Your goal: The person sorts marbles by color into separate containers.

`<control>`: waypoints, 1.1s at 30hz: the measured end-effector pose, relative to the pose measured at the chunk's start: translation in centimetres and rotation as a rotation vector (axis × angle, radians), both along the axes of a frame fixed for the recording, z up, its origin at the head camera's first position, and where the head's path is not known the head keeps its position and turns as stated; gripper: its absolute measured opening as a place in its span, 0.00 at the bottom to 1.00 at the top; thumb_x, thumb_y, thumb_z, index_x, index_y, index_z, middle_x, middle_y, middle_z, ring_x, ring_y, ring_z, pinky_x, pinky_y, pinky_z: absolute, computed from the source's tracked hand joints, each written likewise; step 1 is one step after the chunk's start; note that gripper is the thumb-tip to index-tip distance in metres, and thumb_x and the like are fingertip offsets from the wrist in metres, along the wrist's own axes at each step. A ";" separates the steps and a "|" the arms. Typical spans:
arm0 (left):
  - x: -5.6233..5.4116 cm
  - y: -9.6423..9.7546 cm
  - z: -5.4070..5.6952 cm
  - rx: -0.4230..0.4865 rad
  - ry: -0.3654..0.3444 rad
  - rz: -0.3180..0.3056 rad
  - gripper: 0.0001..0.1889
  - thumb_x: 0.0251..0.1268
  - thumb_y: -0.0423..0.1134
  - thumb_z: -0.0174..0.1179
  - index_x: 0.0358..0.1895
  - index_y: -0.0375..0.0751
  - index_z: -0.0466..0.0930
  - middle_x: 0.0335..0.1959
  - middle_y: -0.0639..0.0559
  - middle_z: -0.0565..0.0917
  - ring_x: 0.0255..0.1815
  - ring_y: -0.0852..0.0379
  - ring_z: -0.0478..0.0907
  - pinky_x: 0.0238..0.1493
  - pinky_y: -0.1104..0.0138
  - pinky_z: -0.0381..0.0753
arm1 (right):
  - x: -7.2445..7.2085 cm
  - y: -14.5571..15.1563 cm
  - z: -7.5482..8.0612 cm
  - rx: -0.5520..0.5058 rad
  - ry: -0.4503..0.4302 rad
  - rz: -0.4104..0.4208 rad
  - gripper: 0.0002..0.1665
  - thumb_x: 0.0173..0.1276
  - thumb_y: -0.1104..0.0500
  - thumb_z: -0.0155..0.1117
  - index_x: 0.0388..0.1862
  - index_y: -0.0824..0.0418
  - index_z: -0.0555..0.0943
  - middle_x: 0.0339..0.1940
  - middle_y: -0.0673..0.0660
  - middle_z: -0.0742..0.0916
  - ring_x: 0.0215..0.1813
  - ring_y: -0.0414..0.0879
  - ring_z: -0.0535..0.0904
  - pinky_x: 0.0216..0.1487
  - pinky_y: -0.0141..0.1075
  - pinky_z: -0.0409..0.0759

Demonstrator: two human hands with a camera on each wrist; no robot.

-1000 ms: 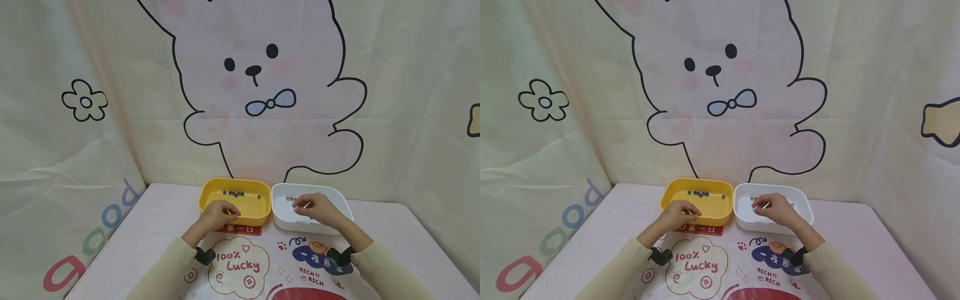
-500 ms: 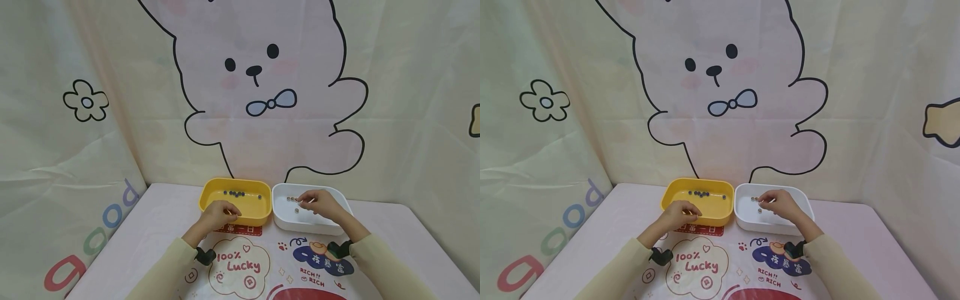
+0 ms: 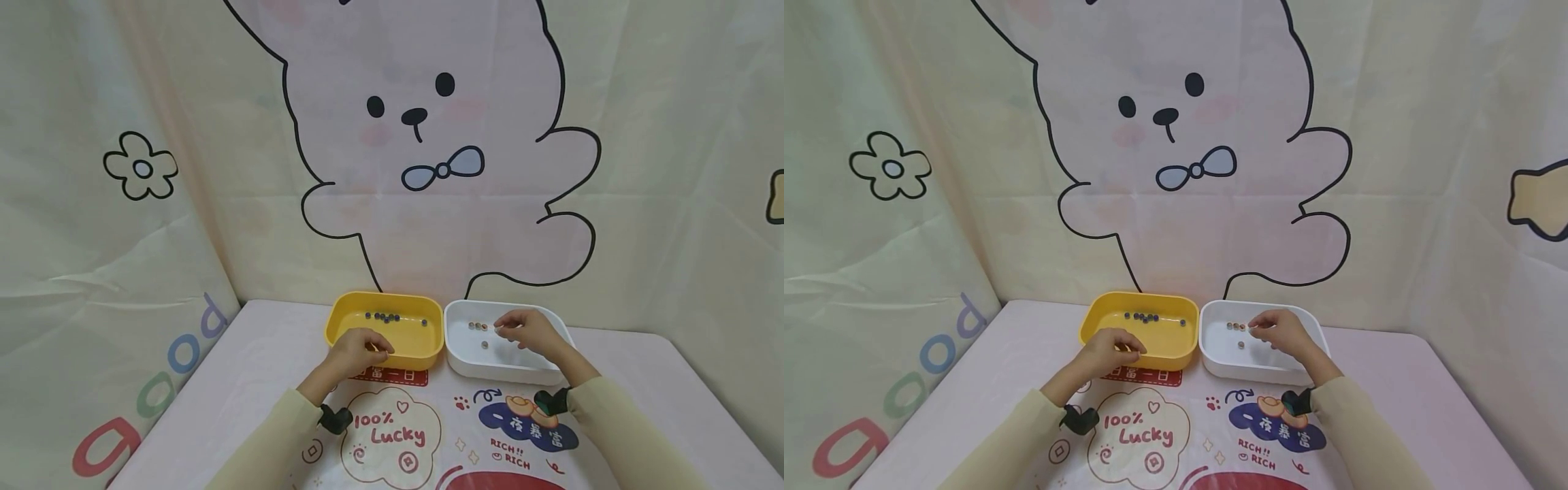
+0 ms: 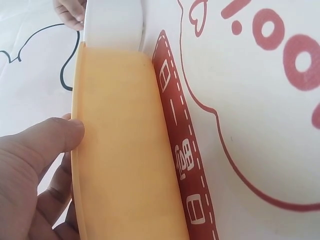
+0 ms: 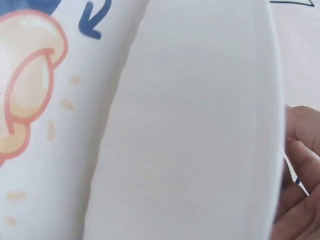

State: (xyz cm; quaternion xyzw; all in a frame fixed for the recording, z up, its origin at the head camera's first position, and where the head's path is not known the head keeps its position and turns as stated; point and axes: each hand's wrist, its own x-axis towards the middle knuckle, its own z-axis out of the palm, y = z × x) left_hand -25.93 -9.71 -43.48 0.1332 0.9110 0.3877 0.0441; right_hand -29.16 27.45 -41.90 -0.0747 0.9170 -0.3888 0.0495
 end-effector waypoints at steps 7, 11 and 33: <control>0.0 -0.1 0.0 0.007 -0.023 0.019 0.03 0.61 0.43 0.65 0.35 0.59 0.87 0.34 0.62 0.81 0.39 0.57 0.73 0.43 0.64 0.76 | -0.7 0.3 -1.3 -0.034 -0.065 -0.038 0.16 0.65 0.58 0.64 0.48 0.68 0.81 0.36 0.56 0.83 0.35 0.47 0.77 0.32 0.37 0.78; 0.0 -0.1 0.0 0.009 -0.028 0.023 0.03 0.61 0.42 0.66 0.35 0.59 0.87 0.34 0.61 0.81 0.40 0.56 0.73 0.44 0.63 0.76 | -0.9 0.4 -1.7 -0.034 -0.083 -0.056 0.17 0.65 0.58 0.64 0.49 0.67 0.81 0.36 0.55 0.85 0.36 0.48 0.78 0.32 0.37 0.78; 0.0 -0.1 0.2 0.015 -0.033 0.020 0.03 0.60 0.43 0.66 0.34 0.60 0.87 0.35 0.62 0.82 0.40 0.56 0.73 0.45 0.62 0.76 | -1.8 0.5 -3.6 0.033 -0.136 -0.096 0.14 0.62 0.61 0.66 0.45 0.66 0.83 0.29 0.53 0.82 0.28 0.45 0.76 0.25 0.35 0.74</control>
